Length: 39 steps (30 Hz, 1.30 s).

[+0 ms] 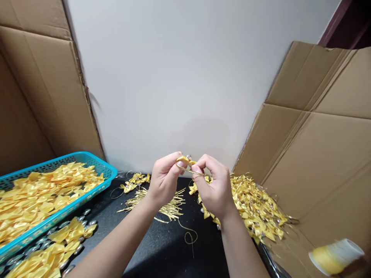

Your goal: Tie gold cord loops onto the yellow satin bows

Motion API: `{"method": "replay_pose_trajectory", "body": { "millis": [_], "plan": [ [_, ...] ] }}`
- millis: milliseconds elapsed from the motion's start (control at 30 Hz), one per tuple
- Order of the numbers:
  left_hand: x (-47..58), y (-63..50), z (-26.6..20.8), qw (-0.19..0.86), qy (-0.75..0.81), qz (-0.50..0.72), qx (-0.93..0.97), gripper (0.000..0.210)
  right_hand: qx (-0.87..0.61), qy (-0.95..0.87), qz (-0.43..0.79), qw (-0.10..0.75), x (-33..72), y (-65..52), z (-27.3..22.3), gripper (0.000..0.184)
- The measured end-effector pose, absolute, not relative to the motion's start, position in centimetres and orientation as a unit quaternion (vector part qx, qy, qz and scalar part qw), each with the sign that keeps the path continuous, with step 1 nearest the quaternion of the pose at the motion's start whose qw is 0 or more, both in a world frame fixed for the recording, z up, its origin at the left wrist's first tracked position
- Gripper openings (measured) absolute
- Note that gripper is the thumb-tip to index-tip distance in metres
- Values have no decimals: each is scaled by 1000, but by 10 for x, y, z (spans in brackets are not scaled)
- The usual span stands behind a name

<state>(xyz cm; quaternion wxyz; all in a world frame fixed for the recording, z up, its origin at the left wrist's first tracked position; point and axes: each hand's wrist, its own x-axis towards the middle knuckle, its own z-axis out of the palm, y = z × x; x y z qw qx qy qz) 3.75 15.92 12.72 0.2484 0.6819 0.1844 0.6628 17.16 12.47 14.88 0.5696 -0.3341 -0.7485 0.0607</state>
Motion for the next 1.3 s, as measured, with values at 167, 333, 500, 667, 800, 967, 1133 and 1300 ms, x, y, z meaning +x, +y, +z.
{"method": "replay_pose_trajectory", "body": {
  "millis": [167, 333, 500, 667, 800, 967, 1133, 1300],
  "plan": [
    [46, 156, 128, 339, 180, 689, 615, 32, -318, -741, 118, 580, 174, 127, 147, 20],
    [52, 150, 133, 417, 147, 695, 567, 30, -294, -729, 177, 592, 175, 130, 145, 18],
    [50, 146, 139, 457, 163, 669, 563, 31, -286, -703, 263, 596, 174, 131, 144, 19],
    [46, 144, 143, 457, 175, 656, 575, 31, -275, -696, 296, 594, 172, 127, 145, 18],
    [47, 141, 144, 486, 184, 649, 556, 31, -276, -690, 297, 599, 172, 125, 146, 18],
    [48, 139, 145, 517, 166, 646, 536, 30, -274, -686, 301, 603, 172, 124, 146, 19],
    [47, 140, 147, 543, 150, 618, 549, 29, -264, -681, 319, 604, 171, 123, 148, 22],
    [44, 141, 146, 530, 150, 607, 573, 30, -266, -683, 316, 602, 171, 124, 150, 22]
  ]
}}
